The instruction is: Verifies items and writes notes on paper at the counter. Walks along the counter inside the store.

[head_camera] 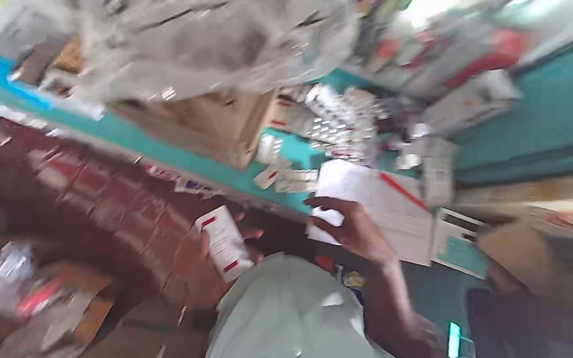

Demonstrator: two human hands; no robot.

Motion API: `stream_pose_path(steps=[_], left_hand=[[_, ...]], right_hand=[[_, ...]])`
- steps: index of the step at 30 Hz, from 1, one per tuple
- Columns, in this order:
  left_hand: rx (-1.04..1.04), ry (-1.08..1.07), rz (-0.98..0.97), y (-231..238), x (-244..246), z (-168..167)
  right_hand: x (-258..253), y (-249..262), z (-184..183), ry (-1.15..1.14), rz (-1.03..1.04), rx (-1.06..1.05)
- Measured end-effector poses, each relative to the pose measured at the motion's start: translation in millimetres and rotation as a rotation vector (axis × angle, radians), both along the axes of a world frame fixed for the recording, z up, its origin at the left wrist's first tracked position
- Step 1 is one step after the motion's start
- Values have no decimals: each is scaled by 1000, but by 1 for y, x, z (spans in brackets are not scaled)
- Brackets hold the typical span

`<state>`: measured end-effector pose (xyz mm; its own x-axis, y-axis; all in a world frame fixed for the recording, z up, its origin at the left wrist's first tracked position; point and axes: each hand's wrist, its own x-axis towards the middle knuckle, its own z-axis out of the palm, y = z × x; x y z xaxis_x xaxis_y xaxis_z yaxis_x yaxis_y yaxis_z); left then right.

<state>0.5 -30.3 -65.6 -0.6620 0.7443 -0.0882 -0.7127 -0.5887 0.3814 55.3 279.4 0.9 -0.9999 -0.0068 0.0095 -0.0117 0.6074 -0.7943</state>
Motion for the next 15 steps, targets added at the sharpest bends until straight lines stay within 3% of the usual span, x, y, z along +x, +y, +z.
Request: stream_pose_path(steps=[2, 6, 11, 15], left_hand=[[-45, -17, -60, -5, 0, -6], [-322, -54, 9, -2, 9, 1], [-399, 81, -13, -11, -2, -2], [-433, 137, 5, -10, -12, 2]], right_hand=[[3, -2, 0, -10, -11, -34], [9, -5, -5, -23, -41, -63], [18, -3, -18, 52, -171, -128], [26, 7, -7, 44, -372, -203]])
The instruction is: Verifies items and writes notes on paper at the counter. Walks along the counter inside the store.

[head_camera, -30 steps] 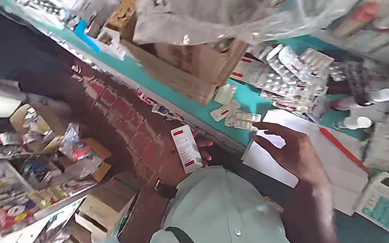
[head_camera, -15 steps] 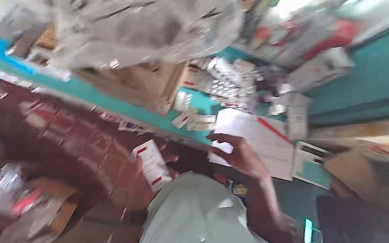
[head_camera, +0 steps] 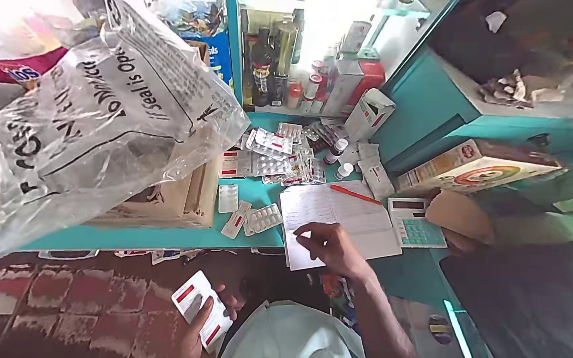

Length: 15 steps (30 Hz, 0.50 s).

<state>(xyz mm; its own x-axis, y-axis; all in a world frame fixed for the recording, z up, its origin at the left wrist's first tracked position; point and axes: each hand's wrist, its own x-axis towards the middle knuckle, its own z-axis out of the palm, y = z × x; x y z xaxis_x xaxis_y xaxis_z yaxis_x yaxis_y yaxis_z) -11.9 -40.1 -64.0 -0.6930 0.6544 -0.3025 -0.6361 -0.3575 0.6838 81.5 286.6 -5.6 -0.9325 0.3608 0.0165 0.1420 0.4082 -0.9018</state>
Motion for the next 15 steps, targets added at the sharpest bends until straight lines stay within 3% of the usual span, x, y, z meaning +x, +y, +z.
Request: stream_pose_path(steps=[4, 8, 15], left_hand=[[-18, 2, 2, 5, -11, 8], [-3, 40, 64, 21, -19, 10], [-63, 43, 71, 45, -17, 24]], right_hand=[[-3, 48, 15, -62, -166, 76], [-17, 87, 21, -291, -82, 217], [-54, 91, -8, -263, -126, 96]])
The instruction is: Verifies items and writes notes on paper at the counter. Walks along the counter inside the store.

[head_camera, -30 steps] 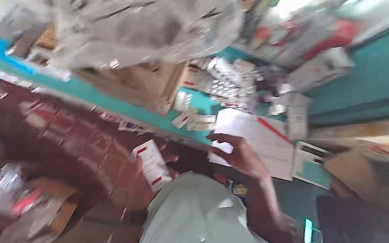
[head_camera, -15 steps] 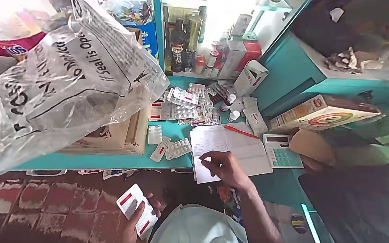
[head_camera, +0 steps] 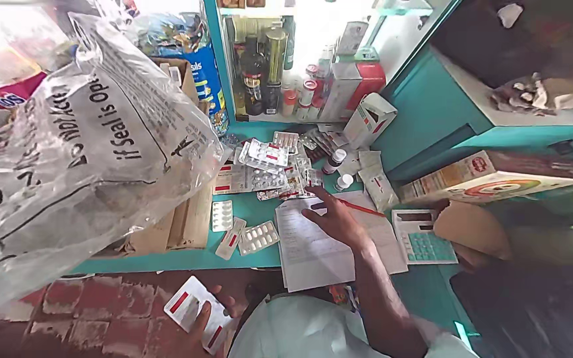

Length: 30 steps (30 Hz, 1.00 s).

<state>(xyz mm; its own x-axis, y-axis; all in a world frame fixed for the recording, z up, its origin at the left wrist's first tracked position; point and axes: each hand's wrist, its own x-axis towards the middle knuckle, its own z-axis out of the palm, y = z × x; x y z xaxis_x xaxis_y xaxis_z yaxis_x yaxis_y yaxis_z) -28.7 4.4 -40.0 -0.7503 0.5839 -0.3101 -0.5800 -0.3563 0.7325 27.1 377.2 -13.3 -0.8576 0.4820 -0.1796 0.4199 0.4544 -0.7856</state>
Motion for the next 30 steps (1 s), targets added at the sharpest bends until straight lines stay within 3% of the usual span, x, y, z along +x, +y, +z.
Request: stream_pose_path(steps=[3, 8, 12, 17, 20, 23, 27, 30], left_hand=[[-8, -7, 14, 1, 1, -1], [-111, -90, 145, 0, 5, 10], [-92, -51, 106, -3, 0, -2], [-153, -37, 91, 9, 1, 3], [-182, 9, 132, 16, 3, 11], [-223, 19, 151, 16, 3, 13], [-174, -51, 135, 10, 2, 8], [-70, -50, 42, 5, -2, 0]], right_hand=[[-9, 3, 3, -12, 11, -50], [-16, 19, 6, 163, 20, -193], [-29, 1, 1, 329, 94, -310], [-48, -64, -1, 266, 218, -188], [-57, -75, -4, 203, 289, -87], [-52, -65, -3, 163, 114, 56], [-45, -25, -8, 18, -255, 434], [-47, -5, -13, -195, -336, 478]])
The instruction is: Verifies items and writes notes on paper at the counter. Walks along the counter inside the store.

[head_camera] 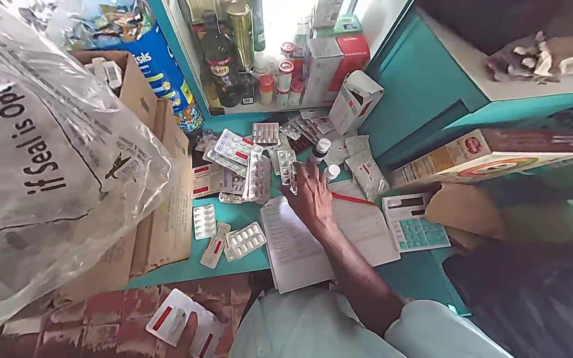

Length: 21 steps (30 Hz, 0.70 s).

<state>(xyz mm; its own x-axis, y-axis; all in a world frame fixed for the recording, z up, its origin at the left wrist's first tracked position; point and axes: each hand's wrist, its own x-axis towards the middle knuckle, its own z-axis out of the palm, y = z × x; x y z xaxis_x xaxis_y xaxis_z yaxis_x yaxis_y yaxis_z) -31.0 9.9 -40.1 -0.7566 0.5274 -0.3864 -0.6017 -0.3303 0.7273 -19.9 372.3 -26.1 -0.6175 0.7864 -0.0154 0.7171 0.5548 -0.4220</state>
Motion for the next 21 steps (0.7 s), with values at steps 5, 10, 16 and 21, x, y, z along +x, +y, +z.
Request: stream_pose_path(steps=[5, 10, 16, 21], left_hand=[[18, 43, -36, 10, 1, 14], [37, 40, -33, 6, 3, 10], [3, 3, -77, 3, 5, 10], [-21, 7, -51, 3, 7, 6]], right_hand=[[-12, 10, -14, -97, 4, -19], [-9, 17, 17, -101, -56, -113], [4, 6, 20, 241, 7, -144], [22, -10, 20, 326, 61, -396]])
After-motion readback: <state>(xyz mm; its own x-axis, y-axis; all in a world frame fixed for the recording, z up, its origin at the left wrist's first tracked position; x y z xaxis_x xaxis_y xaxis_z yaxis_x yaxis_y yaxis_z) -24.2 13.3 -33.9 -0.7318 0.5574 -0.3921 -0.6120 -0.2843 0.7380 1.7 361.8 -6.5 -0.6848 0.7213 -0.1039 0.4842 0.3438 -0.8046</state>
